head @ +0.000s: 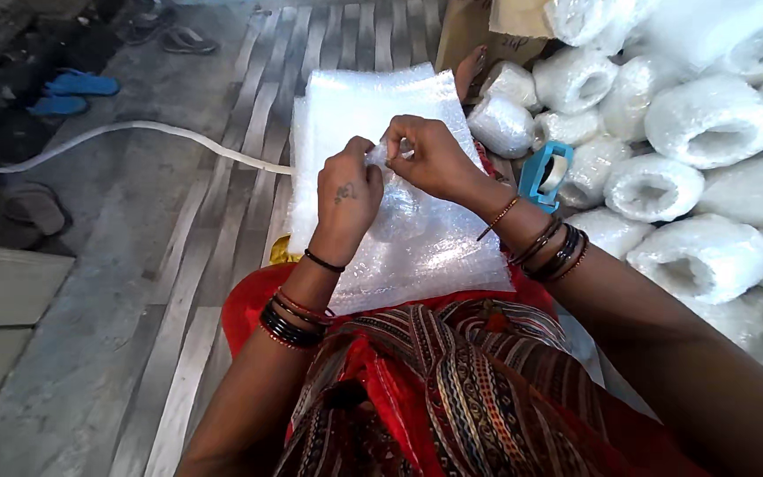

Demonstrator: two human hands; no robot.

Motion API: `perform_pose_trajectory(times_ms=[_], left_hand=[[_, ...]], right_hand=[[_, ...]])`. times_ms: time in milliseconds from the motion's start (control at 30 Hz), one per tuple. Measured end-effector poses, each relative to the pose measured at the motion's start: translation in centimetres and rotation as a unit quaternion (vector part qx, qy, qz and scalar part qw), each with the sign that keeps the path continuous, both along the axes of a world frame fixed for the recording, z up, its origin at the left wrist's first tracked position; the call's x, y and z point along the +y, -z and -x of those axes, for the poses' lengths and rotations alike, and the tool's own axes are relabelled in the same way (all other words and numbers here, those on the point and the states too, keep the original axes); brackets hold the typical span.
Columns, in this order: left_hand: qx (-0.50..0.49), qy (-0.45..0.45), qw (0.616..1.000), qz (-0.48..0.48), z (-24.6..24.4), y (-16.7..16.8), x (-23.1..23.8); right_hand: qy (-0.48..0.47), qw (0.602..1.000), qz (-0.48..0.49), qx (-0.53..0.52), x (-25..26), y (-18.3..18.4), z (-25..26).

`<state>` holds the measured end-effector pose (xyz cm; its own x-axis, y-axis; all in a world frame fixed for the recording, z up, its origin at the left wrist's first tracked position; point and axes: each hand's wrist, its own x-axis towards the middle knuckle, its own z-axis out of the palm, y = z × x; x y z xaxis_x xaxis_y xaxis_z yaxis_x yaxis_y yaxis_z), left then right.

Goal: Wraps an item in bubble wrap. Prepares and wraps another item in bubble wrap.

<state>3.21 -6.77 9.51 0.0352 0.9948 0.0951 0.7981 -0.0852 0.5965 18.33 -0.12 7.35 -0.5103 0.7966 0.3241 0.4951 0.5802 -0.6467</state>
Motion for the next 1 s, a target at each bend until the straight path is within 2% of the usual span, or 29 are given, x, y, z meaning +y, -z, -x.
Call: perform_pose_trajectory(times_ms=[133,200,333,433,600,833,933,1000], left_hand=[[-0.002,-0.002,0.999,-0.041,0.1,0.6,-0.4],[0.006,0.002,0.999,-0.049,0.2,0.9,-0.4],[-0.036,0.024,0.998,-0.048,1.5,1.9,0.0],[-0.076,0.021,0.995,-0.055,2.3,3.3,1.8],[-0.043,-0.003,0.998,-0.055,1.4,1.8,0.4],[-0.166,0.071,0.977,-0.116,2.9,3.5,0.5],[-0.205,0.099,0.967,-0.117,3.7,4.0,0.6],[-0.222,0.128,0.954,-0.158,4.4,5.5,2.1]], right_hand=[[0.069,0.988,-0.012,-0.134,-1.3,-1.6,1.7],[0.089,0.984,-0.031,-0.149,-1.3,-1.2,2.3],[0.085,0.993,0.005,-0.08,-0.3,-0.4,1.4],[0.08,0.994,0.029,-0.066,0.0,-0.3,1.1],[0.052,0.998,-0.002,-0.029,0.0,0.1,0.4],[-0.057,0.996,-0.029,0.069,0.5,2.1,-1.3],[-0.085,0.991,-0.031,0.102,0.3,2.6,-1.7],[-0.091,0.988,-0.063,0.106,0.0,3.1,-2.0]])
